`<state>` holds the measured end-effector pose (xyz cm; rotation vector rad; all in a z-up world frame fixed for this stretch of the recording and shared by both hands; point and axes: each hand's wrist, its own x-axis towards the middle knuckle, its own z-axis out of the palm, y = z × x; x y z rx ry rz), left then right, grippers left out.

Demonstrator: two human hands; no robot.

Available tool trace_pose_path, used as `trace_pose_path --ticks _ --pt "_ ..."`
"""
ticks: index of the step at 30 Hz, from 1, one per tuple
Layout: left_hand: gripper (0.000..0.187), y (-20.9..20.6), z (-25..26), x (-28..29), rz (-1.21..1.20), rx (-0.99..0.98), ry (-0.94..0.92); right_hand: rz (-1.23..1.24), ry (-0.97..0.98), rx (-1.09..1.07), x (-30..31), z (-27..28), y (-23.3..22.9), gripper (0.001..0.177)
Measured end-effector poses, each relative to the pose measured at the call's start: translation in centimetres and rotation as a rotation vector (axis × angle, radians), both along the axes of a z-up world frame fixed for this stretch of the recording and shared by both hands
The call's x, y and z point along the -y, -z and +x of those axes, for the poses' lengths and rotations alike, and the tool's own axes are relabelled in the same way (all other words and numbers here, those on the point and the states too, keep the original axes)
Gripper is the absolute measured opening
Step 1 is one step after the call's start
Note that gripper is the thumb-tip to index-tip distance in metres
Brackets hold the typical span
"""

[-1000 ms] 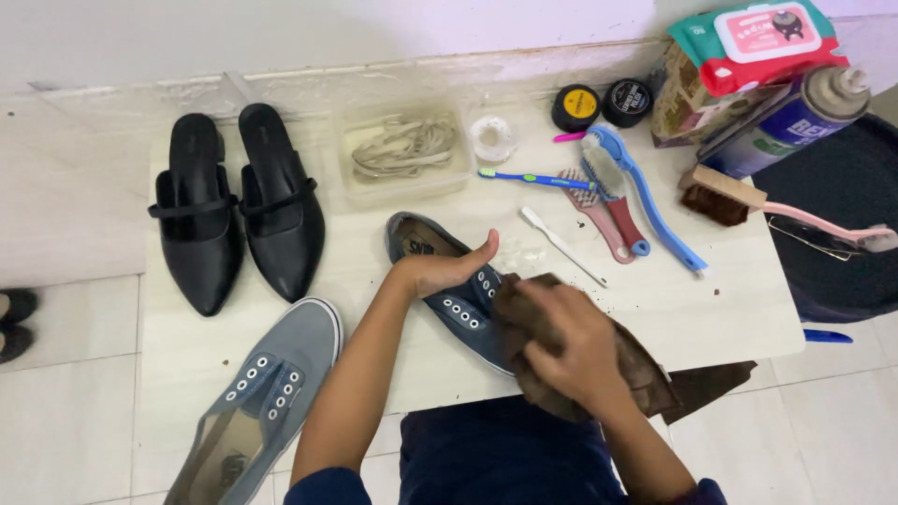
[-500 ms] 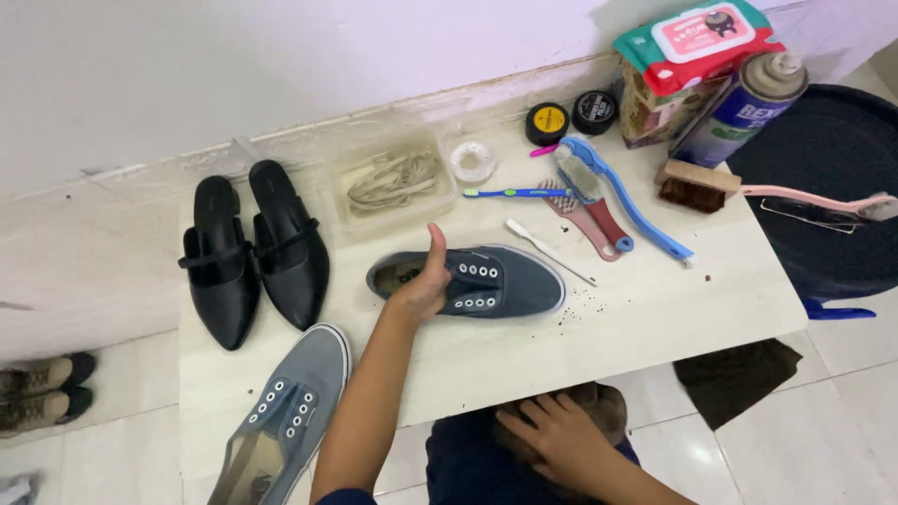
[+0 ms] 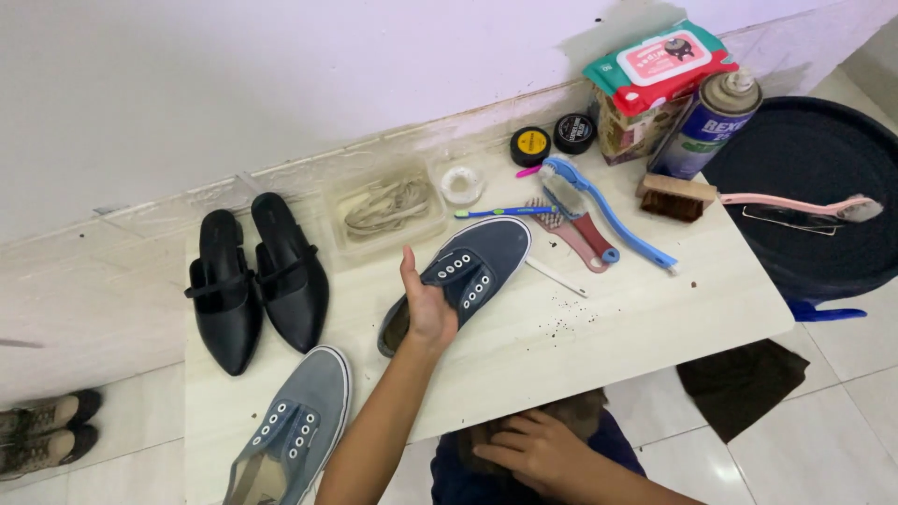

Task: The person scrubs a gray canvas sneaker using a cloth and multiple toothbrushes. They wipe the upper and sides, then scrub the toe box, eyelets, and heel area with different brushes, rotating the shoe to access different surfaces.

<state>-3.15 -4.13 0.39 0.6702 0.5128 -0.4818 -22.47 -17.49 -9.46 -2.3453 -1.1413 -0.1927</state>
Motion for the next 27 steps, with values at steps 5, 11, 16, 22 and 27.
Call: trace_pose_path --ticks 5,11,16,22,27 --pt "0.086 0.1 0.0 -0.2 -0.043 -0.009 -0.07 -0.061 0.057 0.133 -0.8 -2.6 9.8 0.042" --pt "0.082 1.8 -0.5 -0.4 -0.143 0.031 -0.094 -0.203 -0.08 -0.106 0.2 -0.6 2.2 0.065" --pt "0.08 3.3 -1.0 -0.8 -0.222 0.063 -0.05 0.071 -0.172 -0.145 2.0 3.2 -8.0 0.02" --pt "0.083 8.3 -1.7 -2.0 -0.229 0.059 0.132 0.585 0.708 0.154 5.4 6.4 -9.0 0.015" --pt "0.077 12.2 -3.1 -2.6 -0.63 0.515 0.34 0.668 0.657 -0.042 5.3 7.4 -8.6 0.046"
